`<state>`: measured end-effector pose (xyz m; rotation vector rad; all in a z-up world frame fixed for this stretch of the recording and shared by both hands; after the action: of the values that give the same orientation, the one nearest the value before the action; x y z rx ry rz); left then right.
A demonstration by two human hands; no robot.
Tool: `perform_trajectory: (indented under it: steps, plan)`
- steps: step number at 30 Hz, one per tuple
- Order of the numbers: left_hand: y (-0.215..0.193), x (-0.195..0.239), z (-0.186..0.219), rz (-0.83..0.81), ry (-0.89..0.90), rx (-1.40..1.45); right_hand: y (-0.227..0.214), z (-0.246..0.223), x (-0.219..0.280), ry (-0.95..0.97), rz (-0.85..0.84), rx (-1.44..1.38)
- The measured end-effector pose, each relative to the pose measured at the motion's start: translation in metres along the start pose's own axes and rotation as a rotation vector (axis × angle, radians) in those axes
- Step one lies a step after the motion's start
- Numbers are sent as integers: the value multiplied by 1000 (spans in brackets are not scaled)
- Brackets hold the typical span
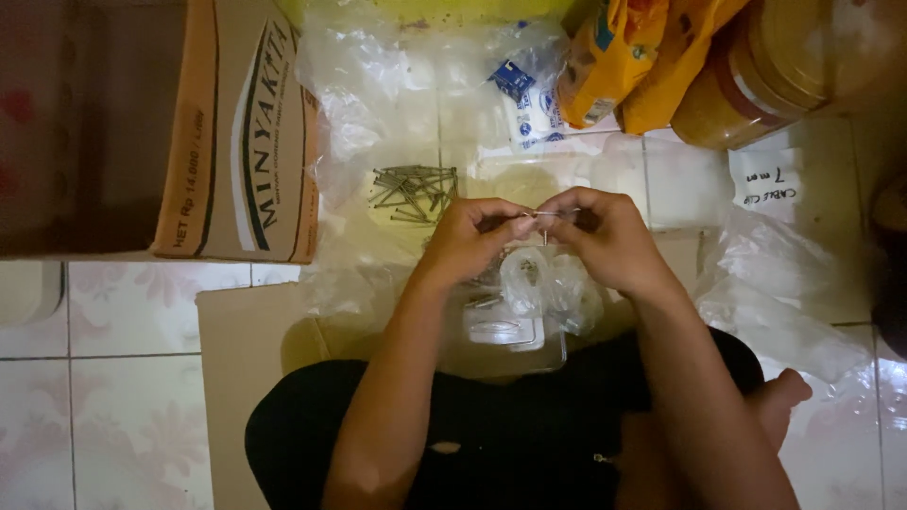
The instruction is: Assembling plastic cable clips by inserting metal nails into the pre-drilled holes.
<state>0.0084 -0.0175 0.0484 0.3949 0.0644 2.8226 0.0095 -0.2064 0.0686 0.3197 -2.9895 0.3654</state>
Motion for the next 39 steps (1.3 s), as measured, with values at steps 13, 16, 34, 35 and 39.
perform_trajectory:
  steps: [13, 16, 34, 35, 39]
  plan:
    - [4, -15, -33, 79, -167, 244, 3, 53, -17, 138, 194, -453]
    - [6, -17, -47, 93, -208, 301, 8, 48, -16, 148, 204, -455]
    - [-27, -22, -42, 271, -212, 325, 17, 80, -27, 177, 185, -635]
    - [-32, -17, -30, 323, -195, 373, 16, 75, -25, 191, 210, -611]
    - [-55, -18, -30, 412, -145, 425, 17, 69, -24, 206, 264, -505]
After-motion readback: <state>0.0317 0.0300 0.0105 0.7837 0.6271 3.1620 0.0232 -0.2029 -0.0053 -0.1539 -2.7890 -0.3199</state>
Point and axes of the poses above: each hand's wrist, its own x-axis away from the middle knuckle, its own y-axis out of the palm, z = x × y, the point moved 3 cm from there along -x, towards the middle knuckle, and after that the axes turned 6 degrees about -y, right-handed, at the moved point
